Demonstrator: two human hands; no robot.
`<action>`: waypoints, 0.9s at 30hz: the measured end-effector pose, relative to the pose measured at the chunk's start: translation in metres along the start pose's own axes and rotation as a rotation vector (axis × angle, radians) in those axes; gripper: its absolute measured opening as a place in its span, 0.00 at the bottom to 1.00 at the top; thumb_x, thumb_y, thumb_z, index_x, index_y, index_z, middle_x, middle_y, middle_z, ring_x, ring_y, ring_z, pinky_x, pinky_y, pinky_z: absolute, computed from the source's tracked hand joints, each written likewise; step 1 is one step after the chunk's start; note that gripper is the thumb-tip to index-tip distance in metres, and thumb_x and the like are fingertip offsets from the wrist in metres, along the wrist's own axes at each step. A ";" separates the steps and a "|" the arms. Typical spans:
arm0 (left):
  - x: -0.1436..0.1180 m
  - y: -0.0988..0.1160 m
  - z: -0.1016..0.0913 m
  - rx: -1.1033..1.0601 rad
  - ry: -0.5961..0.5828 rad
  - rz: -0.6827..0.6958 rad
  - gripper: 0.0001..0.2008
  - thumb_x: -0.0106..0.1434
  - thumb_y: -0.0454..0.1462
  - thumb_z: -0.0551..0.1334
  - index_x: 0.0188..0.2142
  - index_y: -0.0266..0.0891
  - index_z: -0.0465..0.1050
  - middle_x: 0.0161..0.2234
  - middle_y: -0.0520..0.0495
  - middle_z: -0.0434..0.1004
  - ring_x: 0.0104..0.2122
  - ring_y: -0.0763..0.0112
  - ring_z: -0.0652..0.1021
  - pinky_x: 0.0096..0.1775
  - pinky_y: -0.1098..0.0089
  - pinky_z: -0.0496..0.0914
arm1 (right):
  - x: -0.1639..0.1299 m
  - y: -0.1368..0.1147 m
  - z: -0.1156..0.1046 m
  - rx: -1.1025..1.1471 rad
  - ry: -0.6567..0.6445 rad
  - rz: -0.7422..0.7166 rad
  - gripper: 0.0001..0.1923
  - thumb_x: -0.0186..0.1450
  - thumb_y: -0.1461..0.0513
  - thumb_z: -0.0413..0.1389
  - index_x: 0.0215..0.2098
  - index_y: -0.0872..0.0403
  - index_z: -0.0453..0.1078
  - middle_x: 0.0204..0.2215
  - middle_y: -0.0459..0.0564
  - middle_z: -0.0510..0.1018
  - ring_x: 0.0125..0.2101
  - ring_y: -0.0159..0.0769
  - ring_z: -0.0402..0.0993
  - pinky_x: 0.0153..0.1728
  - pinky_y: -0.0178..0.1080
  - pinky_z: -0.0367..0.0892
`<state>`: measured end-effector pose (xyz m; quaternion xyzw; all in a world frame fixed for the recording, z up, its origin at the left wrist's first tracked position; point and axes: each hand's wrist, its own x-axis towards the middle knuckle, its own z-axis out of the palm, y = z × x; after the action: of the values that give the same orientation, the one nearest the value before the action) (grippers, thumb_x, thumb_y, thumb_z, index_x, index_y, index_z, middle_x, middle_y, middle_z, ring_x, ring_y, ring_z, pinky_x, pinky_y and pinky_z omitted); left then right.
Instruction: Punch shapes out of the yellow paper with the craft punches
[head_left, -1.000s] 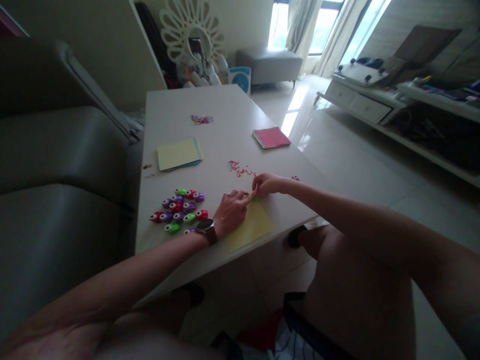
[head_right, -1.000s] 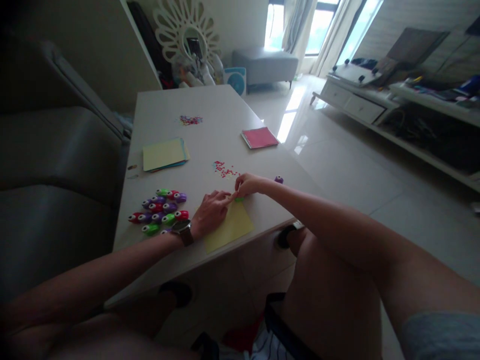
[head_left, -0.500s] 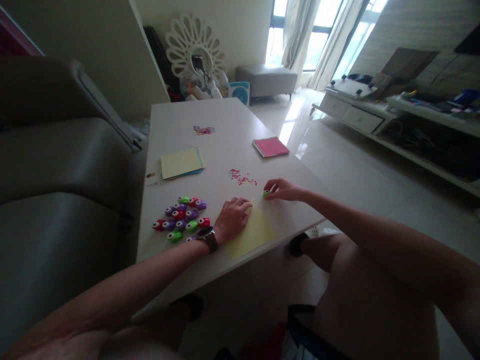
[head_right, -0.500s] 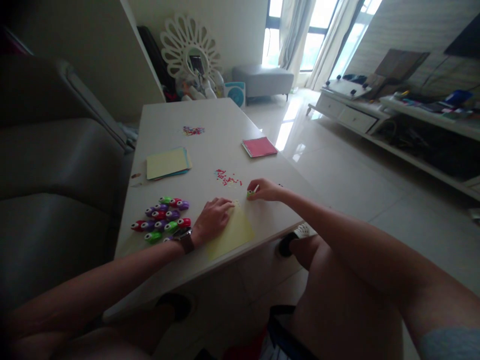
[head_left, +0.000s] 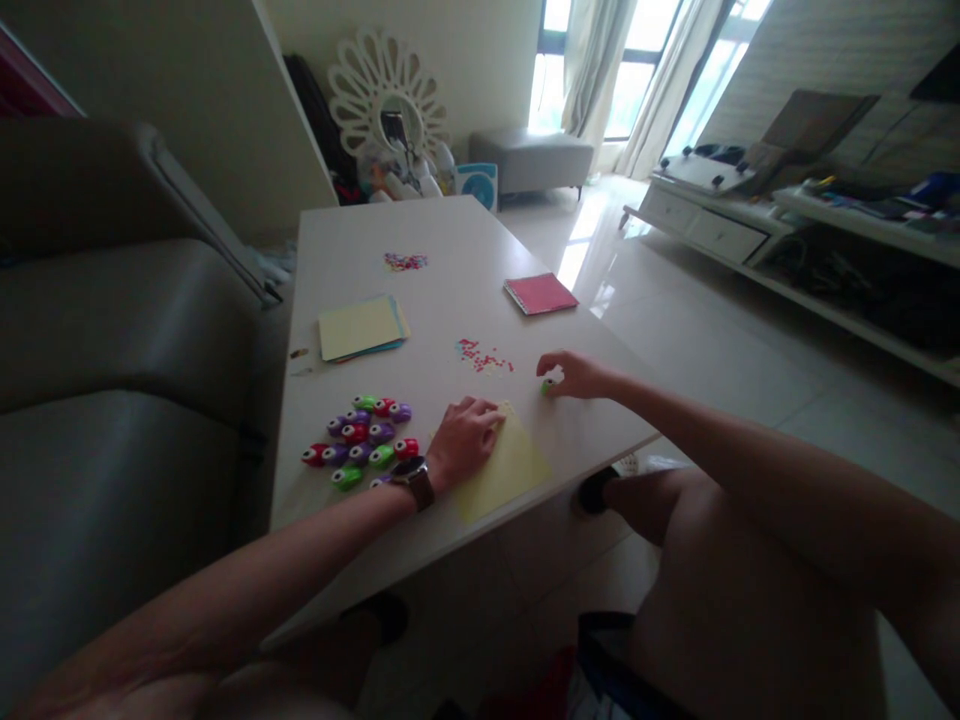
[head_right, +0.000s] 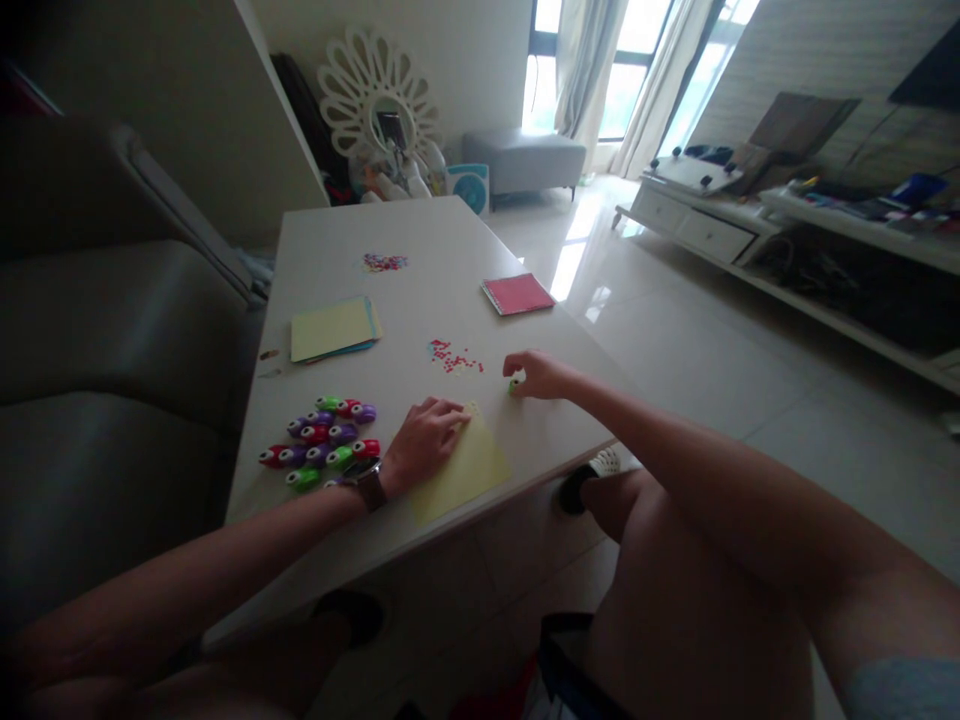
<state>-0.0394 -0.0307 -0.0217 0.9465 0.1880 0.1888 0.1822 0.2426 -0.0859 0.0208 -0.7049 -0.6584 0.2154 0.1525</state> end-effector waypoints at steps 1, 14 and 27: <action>0.000 0.000 0.000 0.001 -0.003 -0.001 0.17 0.64 0.29 0.58 0.47 0.48 0.79 0.50 0.45 0.80 0.52 0.54 0.74 0.52 0.48 0.71 | 0.000 -0.002 0.001 0.023 0.001 -0.036 0.14 0.54 0.70 0.63 0.39 0.55 0.75 0.40 0.50 0.81 0.40 0.38 0.75 0.43 0.37 0.67; 0.001 -0.003 0.004 0.072 -0.015 -0.003 0.17 0.64 0.28 0.59 0.49 0.45 0.78 0.51 0.46 0.78 0.52 0.59 0.73 0.52 0.56 0.68 | 0.000 -0.006 0.005 0.072 0.003 -0.127 0.25 0.59 0.72 0.58 0.54 0.52 0.74 0.54 0.53 0.78 0.54 0.42 0.74 0.57 0.44 0.65; 0.001 0.012 -0.006 0.300 -0.114 0.091 0.10 0.67 0.34 0.59 0.45 0.42 0.77 0.45 0.42 0.80 0.46 0.56 0.75 0.47 0.55 0.66 | -0.001 -0.007 0.004 -0.109 0.003 -0.090 0.16 0.55 0.68 0.61 0.43 0.55 0.74 0.33 0.49 0.76 0.32 0.34 0.70 0.34 0.35 0.62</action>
<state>-0.0379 -0.0394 -0.0111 0.9797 0.1605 0.1128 0.0406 0.2341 -0.0864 0.0208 -0.6824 -0.6997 0.1710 0.1245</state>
